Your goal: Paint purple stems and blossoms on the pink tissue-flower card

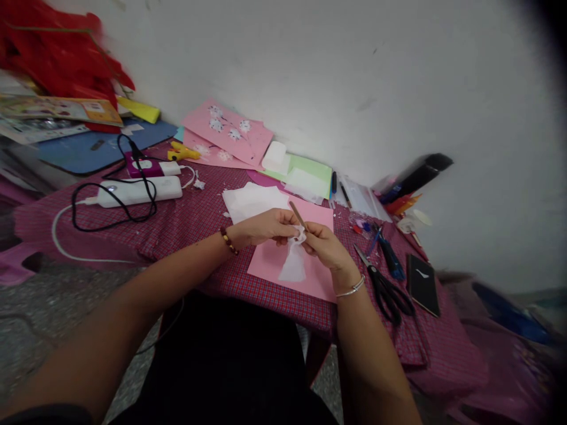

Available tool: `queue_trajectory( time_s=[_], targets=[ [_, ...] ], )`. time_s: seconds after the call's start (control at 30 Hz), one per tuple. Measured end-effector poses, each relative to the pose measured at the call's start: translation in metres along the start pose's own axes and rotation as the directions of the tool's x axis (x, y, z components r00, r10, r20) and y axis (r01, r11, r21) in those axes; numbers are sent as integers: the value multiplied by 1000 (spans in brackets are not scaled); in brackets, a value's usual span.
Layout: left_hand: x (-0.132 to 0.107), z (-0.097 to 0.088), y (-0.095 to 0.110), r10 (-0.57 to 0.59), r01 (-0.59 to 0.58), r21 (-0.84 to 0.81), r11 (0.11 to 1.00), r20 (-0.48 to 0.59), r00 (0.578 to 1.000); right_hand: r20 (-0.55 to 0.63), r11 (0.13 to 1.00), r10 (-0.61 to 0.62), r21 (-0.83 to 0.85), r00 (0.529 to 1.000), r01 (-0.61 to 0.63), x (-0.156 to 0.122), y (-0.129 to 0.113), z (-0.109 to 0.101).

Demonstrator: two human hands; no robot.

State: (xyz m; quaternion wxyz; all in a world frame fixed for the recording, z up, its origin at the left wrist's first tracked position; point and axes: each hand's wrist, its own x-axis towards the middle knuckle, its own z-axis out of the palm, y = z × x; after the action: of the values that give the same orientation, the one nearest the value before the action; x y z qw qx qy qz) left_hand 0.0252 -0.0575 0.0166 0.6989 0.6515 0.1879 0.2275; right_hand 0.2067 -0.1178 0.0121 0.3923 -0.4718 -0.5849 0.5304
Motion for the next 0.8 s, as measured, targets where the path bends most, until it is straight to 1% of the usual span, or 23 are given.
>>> queue_trajectory(
  time_s=[0.13, 0.2, 0.5, 0.63, 0.8],
  targets=[
    [0, 1, 0, 8, -8, 21, 1000, 2, 1000, 28, 1000, -21, 18, 999, 21, 0, 3, -3],
    [0, 2, 0, 19, -19, 19, 1000, -5, 1000, 23, 999, -31, 38, 999, 30, 0, 3, -3],
    [0, 1, -2, 21, -21, -16, 1000, -1, 1000, 21, 992, -34, 122, 999, 31, -3, -4, -2],
    [1, 0, -1, 1, -1, -17, 1000, -16, 1000, 20, 992, -43, 116, 999, 40, -3, -3, -3],
    [-1, 1, 7, -69, 68, -22, 997, -16, 998, 18, 996, -41, 77, 999, 39, -2, 0, -4]
  ],
)
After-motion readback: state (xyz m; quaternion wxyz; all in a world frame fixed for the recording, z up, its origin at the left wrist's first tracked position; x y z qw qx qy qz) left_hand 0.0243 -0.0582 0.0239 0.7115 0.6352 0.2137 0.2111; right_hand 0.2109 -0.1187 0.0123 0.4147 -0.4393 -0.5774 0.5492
